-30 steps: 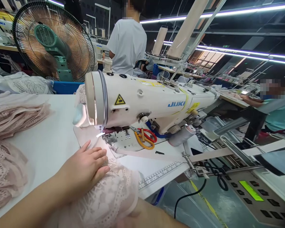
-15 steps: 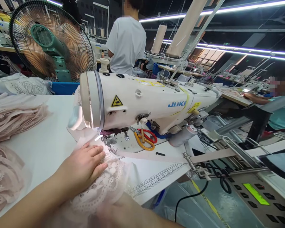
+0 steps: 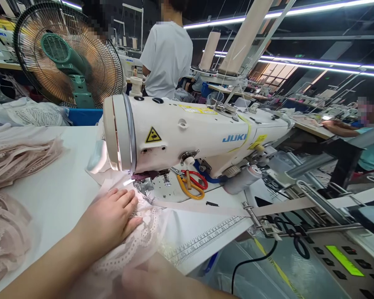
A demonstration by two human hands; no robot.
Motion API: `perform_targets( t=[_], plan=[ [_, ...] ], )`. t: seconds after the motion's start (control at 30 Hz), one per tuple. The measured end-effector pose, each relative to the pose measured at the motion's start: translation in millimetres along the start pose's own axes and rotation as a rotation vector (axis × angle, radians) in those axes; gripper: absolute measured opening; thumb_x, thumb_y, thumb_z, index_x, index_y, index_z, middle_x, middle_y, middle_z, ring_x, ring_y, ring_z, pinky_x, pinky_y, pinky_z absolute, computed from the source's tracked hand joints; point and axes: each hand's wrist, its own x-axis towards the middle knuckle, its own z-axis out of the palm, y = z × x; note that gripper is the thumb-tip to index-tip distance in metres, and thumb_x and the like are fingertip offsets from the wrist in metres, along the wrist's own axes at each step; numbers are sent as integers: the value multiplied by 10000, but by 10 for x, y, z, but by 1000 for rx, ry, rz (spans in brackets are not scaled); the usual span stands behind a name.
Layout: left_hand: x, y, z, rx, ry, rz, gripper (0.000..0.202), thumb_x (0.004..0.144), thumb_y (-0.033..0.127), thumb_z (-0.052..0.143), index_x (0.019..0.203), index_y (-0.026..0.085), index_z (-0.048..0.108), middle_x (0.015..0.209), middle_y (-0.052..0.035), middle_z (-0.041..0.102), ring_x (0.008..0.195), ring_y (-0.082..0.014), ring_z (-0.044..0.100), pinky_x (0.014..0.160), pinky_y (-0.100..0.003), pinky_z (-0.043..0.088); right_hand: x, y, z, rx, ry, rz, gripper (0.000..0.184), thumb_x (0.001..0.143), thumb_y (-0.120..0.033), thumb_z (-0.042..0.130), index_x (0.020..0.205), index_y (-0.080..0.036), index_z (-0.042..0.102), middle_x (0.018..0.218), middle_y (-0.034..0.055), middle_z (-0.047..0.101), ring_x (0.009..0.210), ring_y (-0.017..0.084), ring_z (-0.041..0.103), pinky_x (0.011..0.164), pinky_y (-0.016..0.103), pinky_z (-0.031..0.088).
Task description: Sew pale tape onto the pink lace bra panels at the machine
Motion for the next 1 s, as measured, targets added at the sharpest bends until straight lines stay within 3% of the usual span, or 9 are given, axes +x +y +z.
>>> perform_targets(
  t=[0.2, 0.4, 0.57, 0.77, 1.0],
  plan=[
    [27, -77, 53, -4, -5, -53, 558, 956, 453, 317, 1218, 68, 626, 1287, -194, 593, 1173, -372, 562, 981, -542, 444, 91, 13, 35, 73, 28, -11, 679, 452, -582, 849, 916, -122, 664, 810, 42, 617, 744, 134, 589, 831, 361, 425],
    [34, -127, 123, -31, 22, -97, 543, 936, 458, 359, 1237, 88, 619, 1271, -193, 607, 1132, -373, 585, 972, -532, 448, 147, -37, 86, 73, -6, -117, 513, 529, -536, 834, 777, -145, 615, 738, 7, 562, 762, 141, 554, 805, 337, 404],
    [31, -117, 82, -38, -13, -162, 550, 925, 451, 366, 1234, 71, 615, 1201, -241, 614, 1071, -385, 596, 852, -511, 516, 164, -43, 99, 97, 5, -128, 545, 507, -519, 846, 854, -152, 641, 782, 6, 574, 731, 123, 554, 781, 315, 421],
    [2, -207, 115, -164, -19, -170, 568, 946, 505, 307, 1291, 140, 573, 1279, -162, 601, 1132, -330, 574, 916, -473, 488, 186, -3, 101, 107, 31, -137, 543, 517, -515, 848, 859, -144, 649, 774, 3, 576, 737, 122, 571, 766, 305, 429],
    [13, -225, 54, -149, -95, -140, 607, 952, 509, 246, 1308, 117, 544, 1318, -186, 563, 1145, -320, 560, 933, -469, 465, 189, -12, 183, 129, 32, -176, 570, 520, -491, 853, 930, -139, 673, 808, 14, 581, 744, 113, 547, 787, 295, 437]
  ],
)
